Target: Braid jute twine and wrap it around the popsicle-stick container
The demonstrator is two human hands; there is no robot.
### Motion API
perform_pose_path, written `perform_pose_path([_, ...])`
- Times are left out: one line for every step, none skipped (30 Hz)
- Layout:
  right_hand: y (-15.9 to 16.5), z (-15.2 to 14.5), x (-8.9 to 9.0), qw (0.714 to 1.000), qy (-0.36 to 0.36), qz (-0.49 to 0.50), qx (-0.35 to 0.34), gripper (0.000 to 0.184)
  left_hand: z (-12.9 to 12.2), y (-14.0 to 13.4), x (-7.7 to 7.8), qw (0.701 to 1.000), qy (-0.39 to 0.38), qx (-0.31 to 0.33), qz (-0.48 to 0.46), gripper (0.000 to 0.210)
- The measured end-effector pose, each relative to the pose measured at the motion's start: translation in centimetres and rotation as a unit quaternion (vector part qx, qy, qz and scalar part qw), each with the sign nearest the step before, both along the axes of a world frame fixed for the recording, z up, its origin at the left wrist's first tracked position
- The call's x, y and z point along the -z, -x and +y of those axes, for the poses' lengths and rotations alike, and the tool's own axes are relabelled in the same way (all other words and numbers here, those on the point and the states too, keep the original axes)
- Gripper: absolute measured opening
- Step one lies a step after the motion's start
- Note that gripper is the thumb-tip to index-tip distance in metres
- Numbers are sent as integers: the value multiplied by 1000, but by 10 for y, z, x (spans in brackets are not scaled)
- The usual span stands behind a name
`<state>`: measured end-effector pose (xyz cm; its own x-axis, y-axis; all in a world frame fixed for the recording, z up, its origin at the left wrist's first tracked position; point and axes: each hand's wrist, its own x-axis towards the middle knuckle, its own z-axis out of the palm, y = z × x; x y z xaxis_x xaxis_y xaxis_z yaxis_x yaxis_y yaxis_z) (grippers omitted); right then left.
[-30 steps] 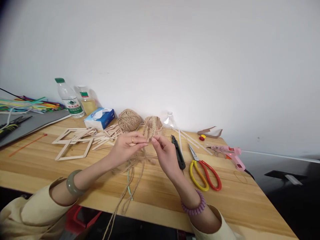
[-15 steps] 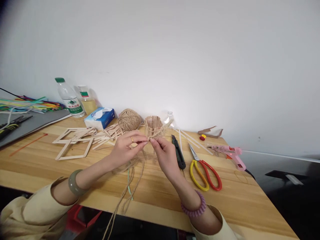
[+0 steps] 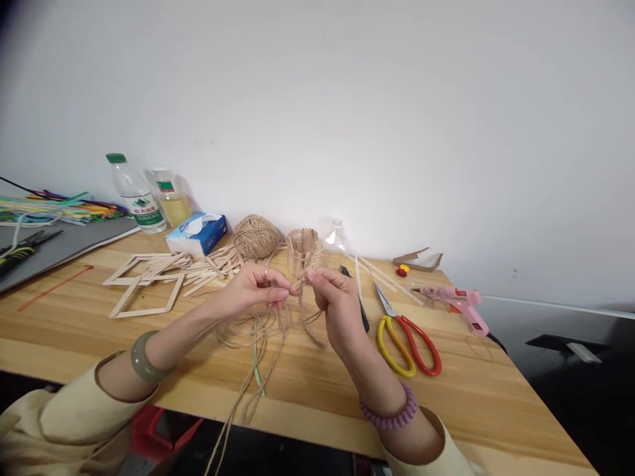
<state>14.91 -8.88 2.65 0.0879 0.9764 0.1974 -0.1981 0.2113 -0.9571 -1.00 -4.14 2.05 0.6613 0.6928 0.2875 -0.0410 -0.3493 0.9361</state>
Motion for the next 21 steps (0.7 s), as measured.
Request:
perform_pose_path([0,0,0,1000,11,17,-1,25,-1,0,0,998,-65,-15,21,20])
perform_pose_path([1,1,0,999,23,31,-2,25,-1,0,1,987,-152,-41,41,20])
perform_pose_path([1,1,0,998,35,43,-1,26,-2,0,3,962,-254,-77,59,20])
perform_pose_path([1,2,1,998,46,53,-1,28,-2,-1,5,923,-358,-117,77,21])
perform_pose_path([2,3,2,997,53,60,1,30,-2,-1,7,875,-449,-154,96,23])
perform_pose_path([2,3,3,996,56,65,1,33,-3,-2,10,825,-521,-186,115,24])
perform_pose_path([4,4,5,996,55,64,-1,35,-3,-3,12,784,-569,-211,130,25])
perform_pose_path([5,4,6,997,50,57,-5,37,-3,-3,14,755,-597,-229,143,26])
perform_pose_path([7,3,7,998,46,44,-11,38,-4,-3,15,737,-612,-242,151,26])
perform_pose_path([9,3,8,999,43,25,-18,37,-4,-4,16,725,-622,-251,154,26])
perform_pose_path([11,2,10,999,41,4,-25,35,-5,-4,16,716,-629,-258,156,26])
perform_pose_path([13,2,11,999,38,-17,-30,33,-6,-5,16,708,-636,-263,161,25])
perform_pose_path([14,1,12,998,34,-35,-29,32,-7,-5,15,699,-643,-264,167,24])
perform_pose_path([15,1,13,998,28,-50,-21,32,-8,-6,15,690,-651,-265,174,24])
perform_pose_path([15,1,13,998,21,-65,-7,32,-9,-7,14,682,-657,-266,182,25])
perform_pose_path([14,2,14,996,12,-82,12,34,-10,-8,14,677,-660,-266,189,26])
perform_pose_path([12,2,14,994,3,-105,34,34,-11,-8,14,678,-659,-265,192,27])
perform_pose_path([10,3,14,990,-5,-130,55,34,-12,-8,13,686,-652,-261,189,28])
perform_pose_path([7,4,14,985,-11,-157,73,32,-13,-8,13,705,-638,-258,174,27])
perform_pose_path([5,5,14,979,-15,-184,83,30,-14,-8,12,734,-612,-257,148,23])
perform_pose_path([3,6,14,975,-14,-208,83,27,-15,-7,11,771,-571,-256,116,20])
